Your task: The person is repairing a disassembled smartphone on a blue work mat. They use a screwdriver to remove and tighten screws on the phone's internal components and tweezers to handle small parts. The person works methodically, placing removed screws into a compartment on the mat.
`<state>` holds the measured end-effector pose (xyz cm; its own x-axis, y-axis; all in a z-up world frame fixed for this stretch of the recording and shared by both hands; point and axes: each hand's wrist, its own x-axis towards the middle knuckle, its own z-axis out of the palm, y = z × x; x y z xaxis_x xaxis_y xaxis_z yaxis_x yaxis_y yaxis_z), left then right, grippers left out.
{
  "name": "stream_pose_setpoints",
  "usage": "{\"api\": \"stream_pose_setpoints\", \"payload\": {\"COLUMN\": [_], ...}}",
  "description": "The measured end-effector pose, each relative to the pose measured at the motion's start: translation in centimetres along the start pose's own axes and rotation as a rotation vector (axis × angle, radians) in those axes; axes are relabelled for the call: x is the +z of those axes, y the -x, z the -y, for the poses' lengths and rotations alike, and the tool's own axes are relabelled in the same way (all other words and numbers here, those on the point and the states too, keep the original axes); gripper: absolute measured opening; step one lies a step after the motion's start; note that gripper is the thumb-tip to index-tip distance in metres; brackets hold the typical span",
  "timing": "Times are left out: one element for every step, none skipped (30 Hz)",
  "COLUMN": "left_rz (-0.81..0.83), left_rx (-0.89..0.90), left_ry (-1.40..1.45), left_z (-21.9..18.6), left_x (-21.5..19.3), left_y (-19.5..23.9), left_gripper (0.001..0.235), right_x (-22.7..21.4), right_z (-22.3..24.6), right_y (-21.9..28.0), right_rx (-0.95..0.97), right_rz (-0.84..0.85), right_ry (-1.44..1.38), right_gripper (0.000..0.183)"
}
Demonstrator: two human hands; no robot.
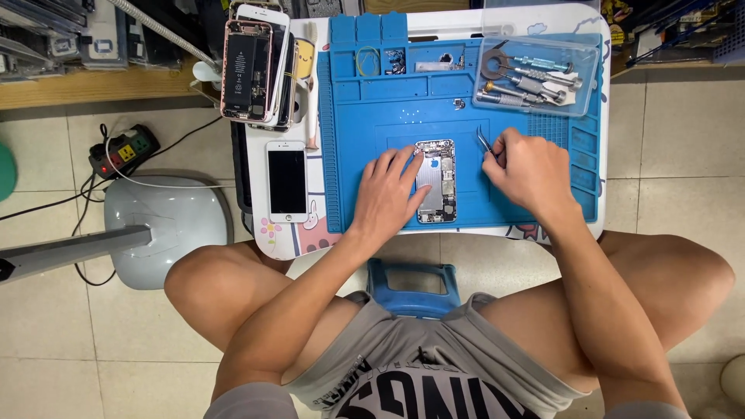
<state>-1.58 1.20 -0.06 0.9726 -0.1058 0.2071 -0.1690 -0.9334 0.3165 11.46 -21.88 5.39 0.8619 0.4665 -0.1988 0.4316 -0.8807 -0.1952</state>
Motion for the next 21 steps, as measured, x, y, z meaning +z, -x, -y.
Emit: {"api": "stream_pose_setpoints", "payload": {"left_rz": [0.004, 0.001, -0.005, -0.004, -0.009, -0.014, -0.015, -0.007, 0.001, 0.001, 0.004, 0.007, 0.002, 0.001, -0.005, -0.014, -0.009, -0.004, -0.008, -0.008, -0.008], "left_rx": [-0.002, -0.004, -0.004, -0.005, 0.009, 0.023, 0.022, 0.021, 0.017, 0.012, 0.021, 0.030, 0.029, 0.035, 0.040, 0.040, 0.037, 0.034, 0.033, 0.031, 0.027], "left_ry": [0.001, -0.003, -0.009, -0.008, -0.042, -0.077, -0.076, -0.100, -0.121, -0.116, -0.139, -0.161, -0.163, -0.181, -0.200, -0.202, -0.203, -0.204, -0.206, -0.207, -0.209], "left_z": [-0.1, -0.2, -0.3, -0.3, -0.4, -0.5, -0.4, -0.3, -0.3, -0.6, -0.6, -0.6, -0.6, -0.5, -0.5, -0.5, -0.6, -0.6, -0.7, -0.7, -0.7], "left_x": [-0.1, -0.2, -0.3, -0.1, 0.0, 0.2, 0.3, 0.6, 0.8, 0.9, 0.9, 0.9, 1.0, 1.0, 1.2, 1.3, 1.4, 1.4, 1.4, 1.4, 1.4], "left_y": [0.0, 0.1, 0.0, -0.1, -0.1, -0.2, -0.3, -0.4, -0.4, -0.2, -0.3, -0.4, -0.3, -0.3, -0.4, -0.8, -0.6, -0.5, -0.5, -0.5, -0.4], "left_gripper": [0.049, 0.048, 0.047, 0.047, 0.048, 0.049, 0.049, 0.051, 0.054, 0.054, 0.053, 0.053, 0.053, 0.055, 0.056, 0.056, 0.057, 0.058, 0.058, 0.058, 0.059], "right_x": [-0.3, -0.6, -1.0, -1.0, -1.1, -1.2, -1.3, -1.4, -1.6, -2.3, -3.1, -3.9, -3.8, -3.7, -3.7, -3.5, -3.0, -2.5, -2.6, -2.8, -2.9], "right_z": [0.1, 0.2, 0.2, -0.2, -0.6, -0.9, -1.1, -1.3, -1.6, -1.3, -0.8, -0.3, -0.2, 0.0, 0.0, 0.0, 0.2, 0.4, 0.7, 1.0, 1.4], "right_y": [0.1, 0.3, 0.2, 0.2, 0.2, 0.3, 0.3, 0.2, 0.3, 0.7, 0.8, 0.9, 0.6, 0.4, 0.1, -0.4, -0.5, -0.7, -0.8, -0.9, -1.0], "right_rx": [0.001, -0.004, -0.008, -0.008, -0.021, -0.033, -0.033, -0.069, -0.106, -0.108, -0.134, -0.160, -0.163, -0.184, -0.206, -0.211, -0.197, -0.182, -0.185, -0.162, -0.141], "right_rz": [0.004, -0.009, -0.026, -0.025, -0.070, -0.115, -0.115, -0.175, -0.232, -0.227, -0.229, -0.231, -0.234, -0.242, -0.251, -0.258, -0.245, -0.233, -0.236, -0.223, -0.209], "right_ry": [-0.001, -0.018, -0.033, -0.032, -0.066, -0.100, -0.098, -0.088, -0.075, -0.071, -0.131, -0.191, -0.189, -0.244, -0.296, -0.291, -0.336, -0.380, -0.379, -0.351, -0.324], "right_gripper": [0.020, 0.019, 0.019, 0.019, 0.020, 0.021, 0.021, 0.016, 0.012, 0.012, 0.008, 0.010, 0.010, 0.012, 0.014, 0.014, 0.013, 0.012, 0.012, 0.009, 0.008]}}
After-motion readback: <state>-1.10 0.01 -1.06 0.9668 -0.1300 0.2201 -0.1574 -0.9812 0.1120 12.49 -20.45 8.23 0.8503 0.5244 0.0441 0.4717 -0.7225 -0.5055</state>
